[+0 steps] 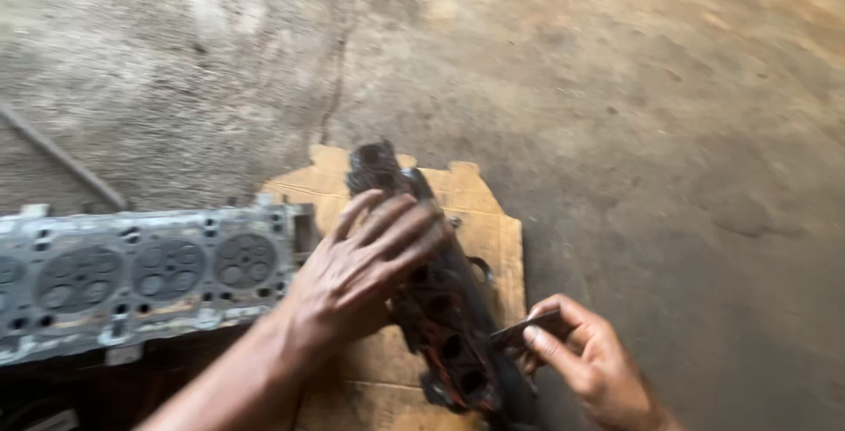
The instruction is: The person cleans a black metal exhaust manifold and a large engine block using a small metal scraper. They scrape the exterior surfaces and the internal ports of the manifold to remove dark residue, then scrape the flat surface of the engine block.
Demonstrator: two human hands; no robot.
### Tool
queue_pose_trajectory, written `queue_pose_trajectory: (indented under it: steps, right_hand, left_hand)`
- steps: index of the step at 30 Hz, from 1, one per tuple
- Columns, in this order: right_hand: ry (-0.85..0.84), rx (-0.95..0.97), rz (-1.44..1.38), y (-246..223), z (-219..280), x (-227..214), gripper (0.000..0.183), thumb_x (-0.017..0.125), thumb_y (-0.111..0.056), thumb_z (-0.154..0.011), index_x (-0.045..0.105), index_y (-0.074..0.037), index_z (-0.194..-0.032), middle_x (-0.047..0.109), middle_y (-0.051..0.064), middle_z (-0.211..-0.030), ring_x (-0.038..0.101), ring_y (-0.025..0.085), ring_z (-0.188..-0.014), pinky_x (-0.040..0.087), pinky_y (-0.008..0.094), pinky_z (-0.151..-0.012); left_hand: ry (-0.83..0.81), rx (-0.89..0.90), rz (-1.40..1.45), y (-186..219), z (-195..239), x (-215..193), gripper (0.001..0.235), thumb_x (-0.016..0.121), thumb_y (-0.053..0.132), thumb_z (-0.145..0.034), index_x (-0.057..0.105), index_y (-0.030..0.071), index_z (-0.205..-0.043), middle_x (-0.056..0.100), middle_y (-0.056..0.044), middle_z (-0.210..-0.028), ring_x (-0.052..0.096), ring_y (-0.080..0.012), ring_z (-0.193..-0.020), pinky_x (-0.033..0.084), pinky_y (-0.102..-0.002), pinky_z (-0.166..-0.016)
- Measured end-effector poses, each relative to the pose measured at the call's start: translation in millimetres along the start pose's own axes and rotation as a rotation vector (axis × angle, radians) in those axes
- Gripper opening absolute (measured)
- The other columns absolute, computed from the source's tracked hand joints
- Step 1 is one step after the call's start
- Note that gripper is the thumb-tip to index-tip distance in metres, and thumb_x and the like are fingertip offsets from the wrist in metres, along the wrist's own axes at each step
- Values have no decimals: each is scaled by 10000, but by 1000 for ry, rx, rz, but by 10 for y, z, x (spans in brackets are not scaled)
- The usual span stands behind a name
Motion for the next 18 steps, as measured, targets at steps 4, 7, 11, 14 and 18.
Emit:
queue_pose_trajectory:
  steps: [4,7,11,14,18]
  right_hand:
    - [-81,-30,109,-261,-202,77,111,644,-145,-939,690,-44,-945,717,119,-802,676,179,-735,601,348,-699]
    - [-168,-33,394,-452,-360,139,126,612,-195,-916,670,-108,-985,735,53,-821,711,157,-736,637,336,-652]
    - [-251,-105,523,-742,-513,228,141,627,-193,-914,665,-105,-1016,754,33,-859,729,139,-803,620,319,-714]
    - [-292,-128,406,-779,-551,285,146,644,-182,-918,653,-66,-1007,747,66,-880,727,149,-830,624,324,-746]
    - [-176,47,45,-394,-493,176,164,628,-166,-924,681,-31,-1002,761,117,-913,702,183,-807,613,345,-748]
  left_hand:
    - [269,-609,622,-94,546,269,562,632,41,-808,604,110,-1365,663,-120,-1312,575,-279,-1216,364,-479,-1061]
    - [169,-1061,1178,29,926,977,522,567,-9,-828,626,61,-1342,721,-153,-1232,638,-290,-1129,455,-453,-993]
    - [118,-1266,1464,100,1237,1487,538,468,-132,-805,662,-15,-1293,779,-210,-1106,706,-325,-980,555,-452,-875]
    - [364,-1339,1870,63,1398,1606,678,455,-225,-739,620,7,-1355,747,-169,-1173,731,-286,-1060,575,-424,-949]
    - [476,-1442,1876,53,1548,1439,699,414,-197,-724,635,76,-1328,751,-140,-1153,702,-279,-1067,547,-444,-944]
Point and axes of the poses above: each hand's wrist, its own z-axis away from the middle knuckle, its own x-axis out of the palm, y = z × x, the point moved 7 cm from there along -z, towards the middle knuckle
